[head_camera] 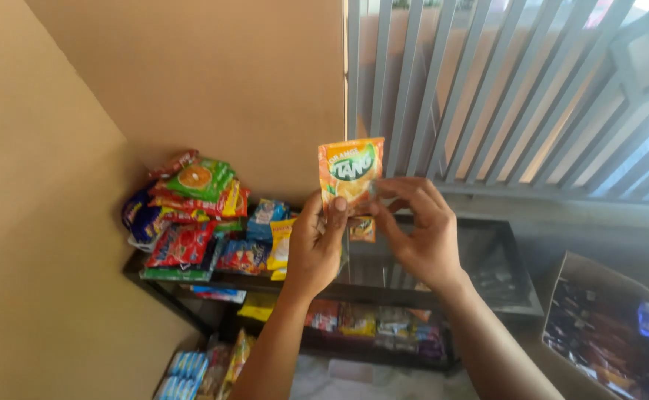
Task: Arranging various beverage and food packets on a shelf and inside a glass-top display case.
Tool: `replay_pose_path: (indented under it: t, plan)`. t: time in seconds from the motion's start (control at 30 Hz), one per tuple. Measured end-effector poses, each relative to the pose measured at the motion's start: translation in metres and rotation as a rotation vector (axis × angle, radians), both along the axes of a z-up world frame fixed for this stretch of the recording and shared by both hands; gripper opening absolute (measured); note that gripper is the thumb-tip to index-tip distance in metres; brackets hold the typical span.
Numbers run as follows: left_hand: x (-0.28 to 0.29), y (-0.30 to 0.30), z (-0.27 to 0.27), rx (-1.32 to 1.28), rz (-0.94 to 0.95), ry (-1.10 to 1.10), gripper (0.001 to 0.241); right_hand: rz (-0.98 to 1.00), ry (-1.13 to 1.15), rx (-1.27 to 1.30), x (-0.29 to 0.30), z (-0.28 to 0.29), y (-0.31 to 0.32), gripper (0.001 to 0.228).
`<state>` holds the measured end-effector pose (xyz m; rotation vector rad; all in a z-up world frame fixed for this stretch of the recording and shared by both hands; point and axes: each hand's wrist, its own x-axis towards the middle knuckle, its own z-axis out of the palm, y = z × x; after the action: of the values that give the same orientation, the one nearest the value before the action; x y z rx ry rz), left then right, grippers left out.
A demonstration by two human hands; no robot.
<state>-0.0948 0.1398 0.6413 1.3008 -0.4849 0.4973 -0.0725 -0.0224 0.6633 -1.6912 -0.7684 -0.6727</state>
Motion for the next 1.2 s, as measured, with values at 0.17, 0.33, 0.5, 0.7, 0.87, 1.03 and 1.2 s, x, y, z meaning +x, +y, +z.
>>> replay_pose_path:
  t: [0.17,0.33,0.5,0.7,0.87,1.03,1.2]
  plan:
    - [0.032,0.001,-0.101,-0.002,-0.022,0.257,0.033,0.171,0.461,0.164,0.042,-0.093,-0.008,0.043]
    - [0.062,-0.011,-0.204,-0.001,0.059,0.470,0.035,0.106,0.828,0.157,0.071,-0.209,-0.023,0.047]
    - [0.097,-0.028,-0.279,0.317,0.385,0.478,0.060,-0.037,1.019,0.121,0.107,-0.286,-0.030,0.046]
    - [0.168,-0.035,-0.334,0.639,0.606,0.227,0.052,-0.131,0.938,-0.146,0.180,-0.332,-0.028,0.052]
    - [0.219,-0.032,-0.364,0.732,0.665,0.347,0.047,-0.090,0.928,-0.127,0.233,-0.351,-0.009,0.051]
    - [0.249,-0.034,-0.374,0.855,0.715,0.362,0.047,0.002,0.964,-0.077,0.272,-0.391,0.001,0.046]
    - [0.250,-0.038,-0.380,1.029,0.760,0.373,0.046,-0.102,0.711,-0.213,0.279,-0.412,0.007,0.037]
